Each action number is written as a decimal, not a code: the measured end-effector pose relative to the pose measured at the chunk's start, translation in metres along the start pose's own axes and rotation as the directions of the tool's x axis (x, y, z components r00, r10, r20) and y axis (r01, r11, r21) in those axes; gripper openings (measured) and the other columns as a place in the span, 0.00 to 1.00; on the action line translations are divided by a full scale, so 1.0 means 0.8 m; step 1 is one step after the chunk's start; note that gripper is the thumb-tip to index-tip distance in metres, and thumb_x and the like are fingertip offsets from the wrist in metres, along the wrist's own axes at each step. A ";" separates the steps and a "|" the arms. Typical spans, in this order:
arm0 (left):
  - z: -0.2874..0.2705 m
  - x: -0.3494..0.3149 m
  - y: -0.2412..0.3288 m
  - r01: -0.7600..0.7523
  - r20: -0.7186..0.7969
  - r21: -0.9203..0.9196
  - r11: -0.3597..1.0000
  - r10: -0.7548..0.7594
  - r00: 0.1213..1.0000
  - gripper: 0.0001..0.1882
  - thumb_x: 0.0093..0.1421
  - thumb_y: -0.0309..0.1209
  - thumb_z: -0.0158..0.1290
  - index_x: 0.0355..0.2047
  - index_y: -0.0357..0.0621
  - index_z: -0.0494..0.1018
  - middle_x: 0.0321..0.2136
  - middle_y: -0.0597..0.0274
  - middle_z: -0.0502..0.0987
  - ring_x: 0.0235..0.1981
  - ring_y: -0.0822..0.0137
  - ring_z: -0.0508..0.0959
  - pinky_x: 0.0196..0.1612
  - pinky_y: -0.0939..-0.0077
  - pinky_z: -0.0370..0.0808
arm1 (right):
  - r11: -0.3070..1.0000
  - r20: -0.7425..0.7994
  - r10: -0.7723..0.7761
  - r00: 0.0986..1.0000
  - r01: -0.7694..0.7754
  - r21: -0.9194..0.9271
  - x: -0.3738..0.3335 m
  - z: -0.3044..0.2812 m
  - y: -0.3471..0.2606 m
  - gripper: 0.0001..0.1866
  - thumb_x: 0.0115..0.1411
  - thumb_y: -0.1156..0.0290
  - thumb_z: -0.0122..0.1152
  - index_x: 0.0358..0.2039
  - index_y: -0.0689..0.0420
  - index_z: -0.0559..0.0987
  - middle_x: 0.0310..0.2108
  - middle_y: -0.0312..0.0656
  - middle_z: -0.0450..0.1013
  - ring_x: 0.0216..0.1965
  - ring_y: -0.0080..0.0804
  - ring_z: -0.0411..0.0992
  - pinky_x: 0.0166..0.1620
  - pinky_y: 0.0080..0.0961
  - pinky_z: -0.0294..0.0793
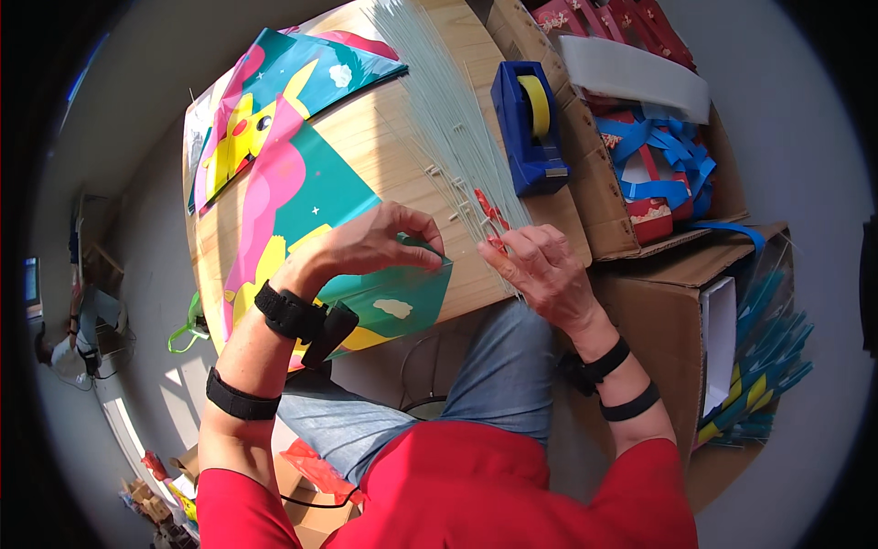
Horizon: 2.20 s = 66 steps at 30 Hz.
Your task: The person assembles a Pikachu-themed kite by inserting a thin rod into a sleeve on the kite fabric and securing it with small white clips. They repeat this process for multiple kite units, handling the fabric, rods, and clips by hand.
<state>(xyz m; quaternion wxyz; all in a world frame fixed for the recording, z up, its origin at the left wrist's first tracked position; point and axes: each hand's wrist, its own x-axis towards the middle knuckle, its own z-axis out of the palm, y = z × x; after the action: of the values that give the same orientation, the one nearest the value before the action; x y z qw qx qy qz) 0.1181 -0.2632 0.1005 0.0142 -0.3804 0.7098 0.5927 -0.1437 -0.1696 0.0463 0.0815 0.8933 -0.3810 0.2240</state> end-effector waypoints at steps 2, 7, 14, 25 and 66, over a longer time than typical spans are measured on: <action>-0.002 -0.008 0.008 -0.010 0.002 -0.017 1.000 0.010 1.000 0.11 0.55 0.35 0.62 0.34 0.42 0.78 0.27 0.68 0.78 0.31 0.75 0.74 0.38 0.79 0.71 | 0.999 -0.001 -0.034 0.999 0.034 -0.016 0.007 -0.001 0.001 0.26 0.53 0.72 0.55 0.55 0.49 0.74 0.47 0.37 0.65 0.49 0.34 0.67 0.55 0.35 0.67; -0.006 -0.015 0.011 0.015 0.001 -0.027 1.000 -0.015 1.000 0.10 0.57 0.35 0.61 0.32 0.40 0.77 0.28 0.70 0.77 0.32 0.77 0.72 0.39 0.79 0.68 | 0.993 -0.010 -0.105 0.994 0.104 -0.059 0.015 -0.004 -0.003 0.25 0.53 0.70 0.56 0.54 0.48 0.74 0.47 0.35 0.65 0.50 0.32 0.65 0.57 0.36 0.66; -0.001 -0.010 0.002 -0.107 0.000 -0.019 0.994 0.107 0.994 0.09 0.58 0.34 0.59 0.33 0.41 0.77 0.35 0.68 0.78 0.39 0.74 0.73 0.47 0.78 0.69 | 0.964 -0.019 -0.200 0.980 0.193 -0.180 0.022 -0.011 0.003 0.23 0.54 0.70 0.57 0.53 0.44 0.77 0.46 0.33 0.65 0.52 0.28 0.65 0.60 0.34 0.64; 0.000 -0.004 0.004 -0.002 0.068 -0.066 0.998 0.006 0.998 0.11 0.59 0.34 0.58 0.36 0.39 0.77 0.33 0.68 0.79 0.36 0.78 0.73 0.45 0.81 0.70 | 0.943 -0.034 -0.217 0.976 0.201 -0.264 0.030 -0.007 0.001 0.23 0.54 0.68 0.61 0.52 0.40 0.78 0.45 0.31 0.65 0.52 0.24 0.65 0.63 0.34 0.60; 0.008 -0.003 0.024 -0.064 0.065 -0.019 0.998 0.065 0.996 0.12 0.59 0.39 0.58 0.37 0.45 0.78 0.27 0.69 0.78 0.32 0.77 0.72 0.40 0.80 0.69 | 0.993 -0.315 0.065 0.947 -0.029 0.118 0.014 -0.001 -0.003 0.21 0.60 0.70 0.59 0.55 0.40 0.72 0.51 0.38 0.71 0.47 0.34 0.73 0.58 0.37 0.67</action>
<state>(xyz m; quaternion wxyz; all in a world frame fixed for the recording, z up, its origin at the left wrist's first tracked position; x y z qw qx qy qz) 0.1063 -0.2565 0.1156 0.0151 -0.3379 0.7159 0.6108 -0.1355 -0.1751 0.0522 0.0867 0.8393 -0.3708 0.3880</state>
